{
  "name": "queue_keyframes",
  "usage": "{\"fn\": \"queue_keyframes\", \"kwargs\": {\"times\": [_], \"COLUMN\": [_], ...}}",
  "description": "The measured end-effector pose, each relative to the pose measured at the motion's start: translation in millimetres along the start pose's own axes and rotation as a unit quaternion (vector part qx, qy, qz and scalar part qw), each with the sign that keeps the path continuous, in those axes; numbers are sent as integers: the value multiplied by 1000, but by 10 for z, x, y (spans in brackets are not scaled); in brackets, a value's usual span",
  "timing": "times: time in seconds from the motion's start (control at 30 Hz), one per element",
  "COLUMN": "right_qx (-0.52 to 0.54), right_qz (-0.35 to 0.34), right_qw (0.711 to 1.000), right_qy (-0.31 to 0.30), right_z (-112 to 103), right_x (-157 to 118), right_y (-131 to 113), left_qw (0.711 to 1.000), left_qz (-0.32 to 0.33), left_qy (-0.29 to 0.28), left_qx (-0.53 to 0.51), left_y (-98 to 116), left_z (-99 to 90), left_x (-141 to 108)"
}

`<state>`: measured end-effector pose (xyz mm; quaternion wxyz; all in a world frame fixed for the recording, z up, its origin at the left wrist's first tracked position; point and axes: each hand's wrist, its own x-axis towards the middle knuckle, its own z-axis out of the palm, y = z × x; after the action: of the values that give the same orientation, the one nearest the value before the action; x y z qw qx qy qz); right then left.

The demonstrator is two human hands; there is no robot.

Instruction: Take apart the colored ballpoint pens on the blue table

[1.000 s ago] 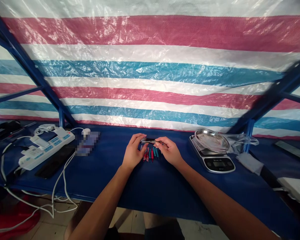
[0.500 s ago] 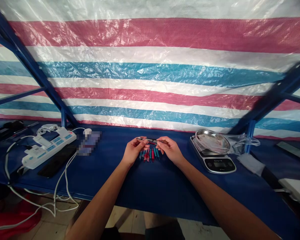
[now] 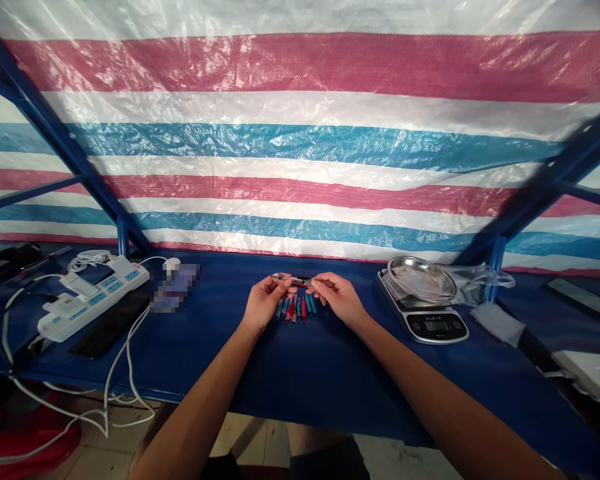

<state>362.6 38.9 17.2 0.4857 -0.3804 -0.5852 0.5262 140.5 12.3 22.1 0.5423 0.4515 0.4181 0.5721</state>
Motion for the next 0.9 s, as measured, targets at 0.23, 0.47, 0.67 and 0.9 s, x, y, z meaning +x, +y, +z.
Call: {"fn": "queue_keyframes", "kwargs": {"times": [0.23,0.47,0.67,0.9], "right_qx": [-27,-20,-43,-18], "right_qz": [-21,4,-1,2], "right_qw": [999,1000,999,1000], "right_qy": [13,-13,5,-7], "right_z": [-19,-9,-29,-22], "right_x": [19,-7,8,12], "right_y": [86,-7,46,64], "left_qw": [1000,1000,1000,1000], "left_qz": [-5,-4,-5,-5], "left_qy": [5,7,-10,-5], "left_qx": [0,-8,-6,-2], "left_y": [-8,9,-12,30], "left_z": [-23,-13,-27,-23], "left_x": [19,14,29,13]}}
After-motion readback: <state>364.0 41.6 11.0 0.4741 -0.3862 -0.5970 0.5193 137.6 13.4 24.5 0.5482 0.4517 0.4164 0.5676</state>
